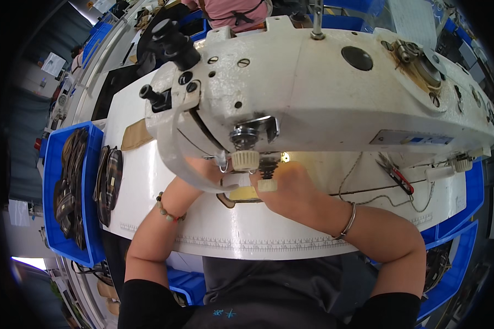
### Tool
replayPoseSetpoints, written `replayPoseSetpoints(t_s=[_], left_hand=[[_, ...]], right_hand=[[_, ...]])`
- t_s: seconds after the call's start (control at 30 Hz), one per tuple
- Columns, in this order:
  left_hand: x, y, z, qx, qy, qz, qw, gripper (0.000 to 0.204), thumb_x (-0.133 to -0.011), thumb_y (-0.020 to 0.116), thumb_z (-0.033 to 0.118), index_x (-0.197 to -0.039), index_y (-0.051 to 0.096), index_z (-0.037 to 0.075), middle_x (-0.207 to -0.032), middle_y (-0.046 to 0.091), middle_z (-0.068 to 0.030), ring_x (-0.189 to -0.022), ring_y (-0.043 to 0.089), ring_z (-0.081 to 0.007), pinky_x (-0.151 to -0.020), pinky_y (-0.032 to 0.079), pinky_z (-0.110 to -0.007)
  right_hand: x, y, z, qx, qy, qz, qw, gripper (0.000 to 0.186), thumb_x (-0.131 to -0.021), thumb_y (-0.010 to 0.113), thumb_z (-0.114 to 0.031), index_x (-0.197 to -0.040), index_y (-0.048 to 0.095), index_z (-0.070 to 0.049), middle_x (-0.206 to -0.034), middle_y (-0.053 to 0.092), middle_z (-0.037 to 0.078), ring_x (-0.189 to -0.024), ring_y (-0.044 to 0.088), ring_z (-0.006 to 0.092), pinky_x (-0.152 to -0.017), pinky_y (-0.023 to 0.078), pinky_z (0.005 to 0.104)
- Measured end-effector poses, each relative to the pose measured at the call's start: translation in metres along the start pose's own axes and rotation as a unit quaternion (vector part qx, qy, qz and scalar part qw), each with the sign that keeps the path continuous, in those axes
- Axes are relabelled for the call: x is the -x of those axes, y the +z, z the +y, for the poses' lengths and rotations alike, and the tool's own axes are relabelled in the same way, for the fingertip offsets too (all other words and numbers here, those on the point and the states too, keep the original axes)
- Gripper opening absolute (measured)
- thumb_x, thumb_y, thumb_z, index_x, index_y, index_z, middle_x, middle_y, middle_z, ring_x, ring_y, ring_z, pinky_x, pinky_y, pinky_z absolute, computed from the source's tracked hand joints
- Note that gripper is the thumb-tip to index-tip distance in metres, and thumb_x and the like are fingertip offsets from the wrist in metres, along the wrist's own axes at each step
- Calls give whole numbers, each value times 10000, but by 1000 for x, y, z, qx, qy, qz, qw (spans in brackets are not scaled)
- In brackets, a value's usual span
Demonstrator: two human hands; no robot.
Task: Sewing plaid fabric and leather components of slippers using an industrial sewing machine.
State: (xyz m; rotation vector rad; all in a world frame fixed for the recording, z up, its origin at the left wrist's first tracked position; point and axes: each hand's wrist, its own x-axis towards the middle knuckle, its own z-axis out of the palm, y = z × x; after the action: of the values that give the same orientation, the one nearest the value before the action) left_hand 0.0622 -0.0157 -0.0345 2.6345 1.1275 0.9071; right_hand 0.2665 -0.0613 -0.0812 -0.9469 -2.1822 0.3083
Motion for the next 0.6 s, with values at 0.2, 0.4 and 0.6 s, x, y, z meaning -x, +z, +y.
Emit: replayPoseSetpoints(t_s=[0.2,0.4,0.6], left_hand=[[-2,2,-1,-38,-62,-40,997,383,-665,860,281,-1020,755,182,-975,731,-1,-985,631,-239,-916,386,-413],[1,0,-2,-46,-77,-59,994,372,-682,849,302,-1027,756,199,-969,731,5,-975,630,-229,-900,387,-417],[-1,4,5,-69,-55,12,996,354,-689,845,254,-1027,756,199,-995,723,-4,-989,631,-245,-913,394,-415]], right_hand=[[25,28,32,6,-30,-54,998,201,-744,643,-83,-928,656,-3,-569,573,100,-505,614,263,-467,482,397],[2,-10,-4,118,-67,-55,989,176,-650,646,-58,-805,600,10,-550,543,85,-486,596,259,-434,463,383],[2,-10,-4,127,-51,-117,984,275,-658,655,-75,-904,628,46,-553,537,65,-509,607,234,-453,472,358]])
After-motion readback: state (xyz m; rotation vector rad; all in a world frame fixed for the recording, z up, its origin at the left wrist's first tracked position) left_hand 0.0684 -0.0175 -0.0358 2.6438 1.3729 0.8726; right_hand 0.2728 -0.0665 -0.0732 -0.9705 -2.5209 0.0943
